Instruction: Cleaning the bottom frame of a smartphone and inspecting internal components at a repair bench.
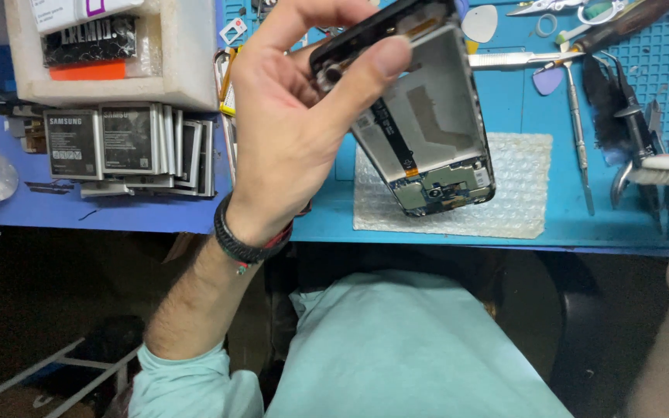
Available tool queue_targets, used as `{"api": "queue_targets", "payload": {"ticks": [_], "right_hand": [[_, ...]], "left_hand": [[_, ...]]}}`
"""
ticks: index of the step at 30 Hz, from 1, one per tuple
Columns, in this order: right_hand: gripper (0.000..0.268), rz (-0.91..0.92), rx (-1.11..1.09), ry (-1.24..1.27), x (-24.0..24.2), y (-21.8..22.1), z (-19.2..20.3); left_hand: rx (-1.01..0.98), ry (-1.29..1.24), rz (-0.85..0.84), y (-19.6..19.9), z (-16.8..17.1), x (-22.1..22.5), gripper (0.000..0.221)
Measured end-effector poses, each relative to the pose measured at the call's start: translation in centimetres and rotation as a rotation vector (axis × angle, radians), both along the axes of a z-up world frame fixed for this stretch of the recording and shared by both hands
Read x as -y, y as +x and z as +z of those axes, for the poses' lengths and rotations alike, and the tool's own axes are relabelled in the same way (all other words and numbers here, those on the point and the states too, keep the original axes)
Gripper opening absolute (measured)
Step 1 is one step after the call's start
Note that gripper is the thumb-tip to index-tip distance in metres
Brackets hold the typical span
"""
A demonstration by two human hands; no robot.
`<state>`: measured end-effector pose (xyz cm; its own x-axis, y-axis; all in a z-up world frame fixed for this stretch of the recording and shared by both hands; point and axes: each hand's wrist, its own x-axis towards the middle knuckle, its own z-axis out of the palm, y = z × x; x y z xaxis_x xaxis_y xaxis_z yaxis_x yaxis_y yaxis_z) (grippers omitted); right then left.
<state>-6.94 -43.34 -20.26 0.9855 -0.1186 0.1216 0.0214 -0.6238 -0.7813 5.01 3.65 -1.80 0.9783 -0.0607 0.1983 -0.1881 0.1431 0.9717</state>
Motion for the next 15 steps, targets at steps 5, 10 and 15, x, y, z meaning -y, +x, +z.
{"api": "queue_targets", "payload": {"ticks": [5, 10, 15], "right_hand": [[0.063, -0.012, 0.02, 0.251, -2.0, -0.4, 2.3], [0.037, -0.11, -0.011, 0.142, -5.7, -1.9, 6.2], [0.041, -0.078, -0.011, 0.219, -4.7, -1.9, 4.9]], "left_hand": [[0.138, -0.016, -0.271, 2.8, 0.8, 3.2, 0.018], [0.36, 0.363, -0.747, 6.4, -0.5, 5.8, 0.029], [0.511, 0.573, -0.879, 5.9, -4.8, 11.3, 0.044]]}}
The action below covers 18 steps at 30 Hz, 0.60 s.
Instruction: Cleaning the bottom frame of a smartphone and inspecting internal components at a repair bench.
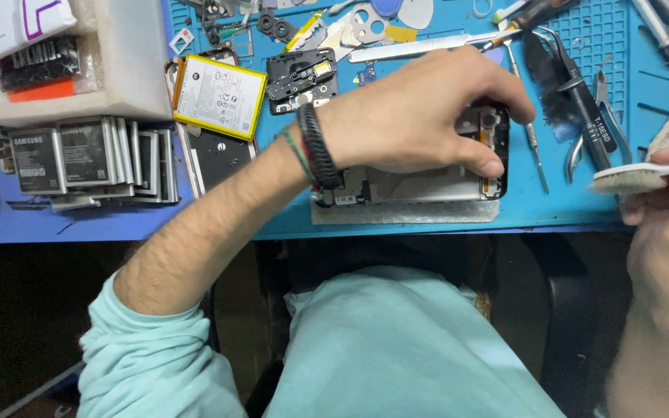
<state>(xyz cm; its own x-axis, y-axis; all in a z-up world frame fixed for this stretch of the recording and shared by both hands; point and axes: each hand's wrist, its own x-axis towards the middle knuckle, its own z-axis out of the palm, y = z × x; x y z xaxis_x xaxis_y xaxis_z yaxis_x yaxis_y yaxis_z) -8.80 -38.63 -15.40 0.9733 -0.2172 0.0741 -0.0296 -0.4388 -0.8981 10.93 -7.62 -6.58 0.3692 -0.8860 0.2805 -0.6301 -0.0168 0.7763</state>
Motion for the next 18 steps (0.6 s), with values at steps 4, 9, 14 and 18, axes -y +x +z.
{"api": "queue_targets", "payload": {"ticks": [4, 9, 14, 18], "right_hand": [[0.041, 0.021, 0.035, -0.023, -0.7, 0.2, 0.1], [0.042, 0.002, 0.032, 0.002, -0.4, 0.5, -0.7], [0.035, 0.004, -0.001, 0.026, 0.7, 0.1, -1.9], [0.03, 0.006, 0.002, -0.08, 2.3, -0.6, -4.2]], "left_hand": [[0.119, 0.165, 0.137, -1.3, -1.2, 1.2, 0.071], [0.181, -0.017, 0.277, -4.6, 3.8, -3.1, 0.032], [0.29, -0.117, 0.543, -8.1, 7.5, -9.6, 0.017], [0.612, 0.227, 0.646, -10.1, 3.0, -11.8, 0.069]]}}
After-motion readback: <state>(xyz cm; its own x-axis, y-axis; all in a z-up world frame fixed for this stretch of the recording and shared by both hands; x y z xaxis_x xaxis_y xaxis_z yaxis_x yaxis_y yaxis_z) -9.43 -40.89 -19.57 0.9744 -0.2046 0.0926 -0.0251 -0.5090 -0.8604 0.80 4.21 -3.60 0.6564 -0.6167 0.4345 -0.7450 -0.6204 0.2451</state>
